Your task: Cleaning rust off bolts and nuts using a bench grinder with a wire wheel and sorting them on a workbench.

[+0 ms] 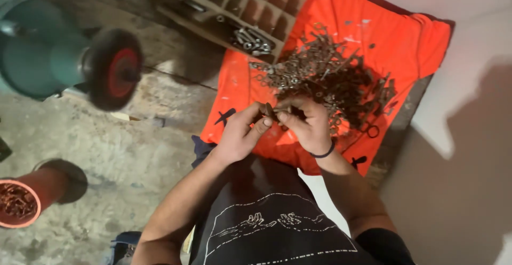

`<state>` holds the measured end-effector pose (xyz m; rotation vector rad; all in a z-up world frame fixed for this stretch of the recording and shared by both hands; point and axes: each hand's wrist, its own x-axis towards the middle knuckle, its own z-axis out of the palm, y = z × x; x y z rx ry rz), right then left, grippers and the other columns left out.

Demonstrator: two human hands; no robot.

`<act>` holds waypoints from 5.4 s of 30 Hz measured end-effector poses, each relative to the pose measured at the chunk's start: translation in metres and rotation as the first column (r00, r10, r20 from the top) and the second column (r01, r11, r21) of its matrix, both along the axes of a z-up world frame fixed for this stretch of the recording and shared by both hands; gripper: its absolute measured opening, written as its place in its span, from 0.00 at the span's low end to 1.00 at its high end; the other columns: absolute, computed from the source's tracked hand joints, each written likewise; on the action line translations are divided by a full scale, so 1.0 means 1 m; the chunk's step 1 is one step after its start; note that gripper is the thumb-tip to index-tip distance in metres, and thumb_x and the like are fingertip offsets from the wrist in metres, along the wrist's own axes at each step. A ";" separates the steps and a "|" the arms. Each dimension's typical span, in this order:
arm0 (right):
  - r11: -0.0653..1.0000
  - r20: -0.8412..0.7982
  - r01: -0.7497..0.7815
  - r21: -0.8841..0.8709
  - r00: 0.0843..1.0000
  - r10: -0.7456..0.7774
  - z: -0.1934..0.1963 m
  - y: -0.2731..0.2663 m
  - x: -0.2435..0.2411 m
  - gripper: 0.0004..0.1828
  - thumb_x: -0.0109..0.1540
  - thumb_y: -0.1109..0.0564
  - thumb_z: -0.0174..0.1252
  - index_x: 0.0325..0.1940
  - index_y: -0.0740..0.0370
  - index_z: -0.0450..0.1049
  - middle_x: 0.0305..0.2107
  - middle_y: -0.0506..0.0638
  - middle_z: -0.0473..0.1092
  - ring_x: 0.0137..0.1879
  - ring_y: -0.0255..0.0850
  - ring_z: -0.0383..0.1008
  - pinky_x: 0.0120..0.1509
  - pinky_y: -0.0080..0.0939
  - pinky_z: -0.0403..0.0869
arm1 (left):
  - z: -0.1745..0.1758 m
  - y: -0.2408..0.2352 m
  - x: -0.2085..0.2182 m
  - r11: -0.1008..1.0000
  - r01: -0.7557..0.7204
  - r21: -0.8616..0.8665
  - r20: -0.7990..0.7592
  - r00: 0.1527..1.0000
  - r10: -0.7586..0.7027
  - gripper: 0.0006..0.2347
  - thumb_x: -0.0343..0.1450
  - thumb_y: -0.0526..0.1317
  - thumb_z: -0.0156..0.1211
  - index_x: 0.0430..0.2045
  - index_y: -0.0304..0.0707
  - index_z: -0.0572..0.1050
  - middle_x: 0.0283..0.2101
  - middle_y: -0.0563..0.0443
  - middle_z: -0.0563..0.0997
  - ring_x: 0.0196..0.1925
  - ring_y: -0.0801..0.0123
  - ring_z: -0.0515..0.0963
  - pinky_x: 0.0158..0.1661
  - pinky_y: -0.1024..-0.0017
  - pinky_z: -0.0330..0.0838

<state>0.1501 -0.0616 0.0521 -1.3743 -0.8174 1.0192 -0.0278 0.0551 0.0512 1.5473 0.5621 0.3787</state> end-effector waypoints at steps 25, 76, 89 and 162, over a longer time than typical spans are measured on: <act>0.983 0.739 -0.156 0.099 0.673 0.032 0.024 0.055 -0.091 0.07 0.64 0.60 0.62 0.36 0.67 0.74 0.28 0.55 0.71 0.33 0.51 0.73 0.38 0.45 0.71 | -0.033 0.012 -0.084 0.968 -0.194 -0.157 0.104 0.972 0.211 0.17 0.80 0.44 0.48 0.22 0.32 0.68 0.18 0.55 0.65 0.24 0.79 0.62 0.26 0.72 0.62; 0.842 0.523 -0.509 -0.179 0.675 0.520 0.007 0.116 -0.161 0.08 0.64 0.60 0.62 0.45 0.66 0.74 0.35 0.55 0.73 0.36 0.49 0.77 0.40 0.42 0.74 | 0.002 0.061 -0.202 0.895 -0.424 0.143 0.101 0.905 0.413 0.10 0.70 0.32 0.66 0.44 0.33 0.78 0.45 0.44 0.83 0.42 0.59 0.84 0.40 0.69 0.77; 0.915 0.510 -0.352 -0.194 0.761 0.401 0.008 0.071 -0.154 0.09 0.68 0.56 0.57 0.39 0.66 0.73 0.28 0.56 0.71 0.31 0.47 0.74 0.35 0.43 0.70 | -0.011 0.038 -0.175 0.899 -0.195 0.392 0.076 0.981 0.180 0.03 0.71 0.36 0.59 0.29 0.38 0.73 0.28 0.47 0.74 0.28 0.53 0.77 0.31 0.61 0.71; 0.925 -0.114 -0.380 -0.030 0.920 0.374 0.012 -0.020 -0.099 0.14 0.73 0.50 0.50 0.43 0.65 0.70 0.32 0.48 0.70 0.37 0.39 0.75 0.43 0.37 0.71 | 0.073 0.004 -0.118 0.762 0.059 0.645 -0.044 0.998 -0.040 0.11 0.69 0.38 0.72 0.38 0.35 0.76 0.32 0.50 0.78 0.30 0.60 0.78 0.33 0.65 0.70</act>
